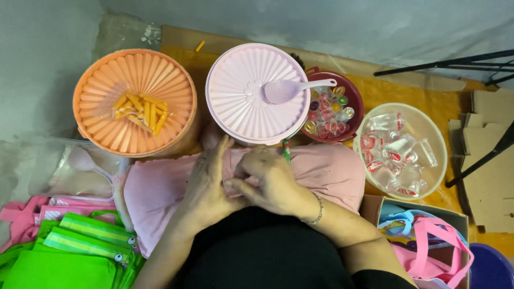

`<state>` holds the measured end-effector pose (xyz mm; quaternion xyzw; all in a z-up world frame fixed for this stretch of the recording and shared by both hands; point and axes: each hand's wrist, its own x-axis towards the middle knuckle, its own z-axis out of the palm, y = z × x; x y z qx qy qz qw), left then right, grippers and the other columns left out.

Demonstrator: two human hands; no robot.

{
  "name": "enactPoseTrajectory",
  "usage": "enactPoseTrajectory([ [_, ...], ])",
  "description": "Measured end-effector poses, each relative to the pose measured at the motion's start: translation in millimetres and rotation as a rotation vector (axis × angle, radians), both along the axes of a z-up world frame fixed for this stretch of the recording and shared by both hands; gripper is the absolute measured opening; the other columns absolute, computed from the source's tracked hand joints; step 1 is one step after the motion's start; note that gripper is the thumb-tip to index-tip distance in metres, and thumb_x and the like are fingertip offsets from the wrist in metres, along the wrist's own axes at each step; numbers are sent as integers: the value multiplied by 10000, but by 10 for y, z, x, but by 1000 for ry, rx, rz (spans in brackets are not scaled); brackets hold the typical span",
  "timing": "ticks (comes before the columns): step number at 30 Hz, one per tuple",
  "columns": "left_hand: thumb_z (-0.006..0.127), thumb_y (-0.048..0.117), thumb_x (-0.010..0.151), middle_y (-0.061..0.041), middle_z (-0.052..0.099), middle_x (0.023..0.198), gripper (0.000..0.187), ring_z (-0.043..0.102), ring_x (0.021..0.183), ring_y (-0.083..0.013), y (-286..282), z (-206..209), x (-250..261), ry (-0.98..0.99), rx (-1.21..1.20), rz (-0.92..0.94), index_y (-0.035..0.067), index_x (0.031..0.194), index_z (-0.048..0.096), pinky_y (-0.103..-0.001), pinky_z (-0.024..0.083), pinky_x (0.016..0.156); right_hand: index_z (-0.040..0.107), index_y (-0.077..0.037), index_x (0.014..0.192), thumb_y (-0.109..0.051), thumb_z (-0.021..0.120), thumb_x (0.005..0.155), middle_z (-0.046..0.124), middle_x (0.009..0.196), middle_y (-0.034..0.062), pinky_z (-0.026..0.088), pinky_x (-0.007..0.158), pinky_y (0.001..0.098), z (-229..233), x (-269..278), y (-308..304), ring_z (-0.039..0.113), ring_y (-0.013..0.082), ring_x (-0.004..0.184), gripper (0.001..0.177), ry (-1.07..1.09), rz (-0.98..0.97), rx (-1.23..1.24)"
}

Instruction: The person scoops orange and beige snacks from containers into small plastic bags by hand using a purple scoop, and then seals the bags.

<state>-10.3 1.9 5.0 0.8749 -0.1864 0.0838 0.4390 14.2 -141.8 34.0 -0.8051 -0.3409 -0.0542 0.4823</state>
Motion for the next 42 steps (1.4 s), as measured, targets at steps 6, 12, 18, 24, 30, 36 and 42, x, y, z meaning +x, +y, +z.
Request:
enactPoseTrajectory([
  [6,800,174,443,-34,625,755,644,616,733,-230,79,-309,97,97,-187,197,130,1029,538,-329,476,703,599,-65,812,-195,605,759,588,767,108,455,600,339,-15,190,-243,573,278,700,141,40,-53,195],
  [12,833,171,418,-32,640,742,714,618,699,-153,76,-291,144,182,-392,198,94,1051,512,-277,475,702,584,-12,803,-46,581,845,522,716,132,403,593,320,-274,685,-1106,512,265,650,54,-172,-520,65],
  [18,816,118,474,-72,627,779,730,613,711,-152,-59,-250,187,165,-486,131,39,1098,446,-288,454,753,566,23,1027,-121,644,736,531,961,236,325,889,503,-425,1109,-1283,483,433,953,335,-362,-438,-271],
  [24,805,123,486,-70,646,811,653,626,753,-162,-138,-148,229,181,-456,102,49,1061,504,-305,459,760,472,-60,1198,-276,596,750,550,1035,190,232,908,608,-772,1393,-1067,450,393,1079,512,-40,-519,-772],
  [30,764,148,551,-110,618,839,656,600,775,-167,-143,-126,314,98,-529,126,11,1099,430,-319,451,772,647,-111,855,-151,693,700,571,712,44,462,672,364,-1011,1469,-1268,600,251,689,167,-180,-560,-475],
  [36,789,74,559,-103,587,834,684,580,769,-148,-154,-100,486,57,-639,91,-9,1112,394,-279,449,778,551,15,874,22,643,746,429,641,80,370,488,258,-1011,1292,-1954,441,172,537,157,136,-674,101],
  [42,760,69,612,-114,586,838,619,583,769,-161,-127,-136,471,55,-619,89,-28,1103,395,-283,451,768,606,-49,797,-129,608,855,509,562,45,361,422,180,-868,973,-1815,480,75,490,99,290,-797,261],
])
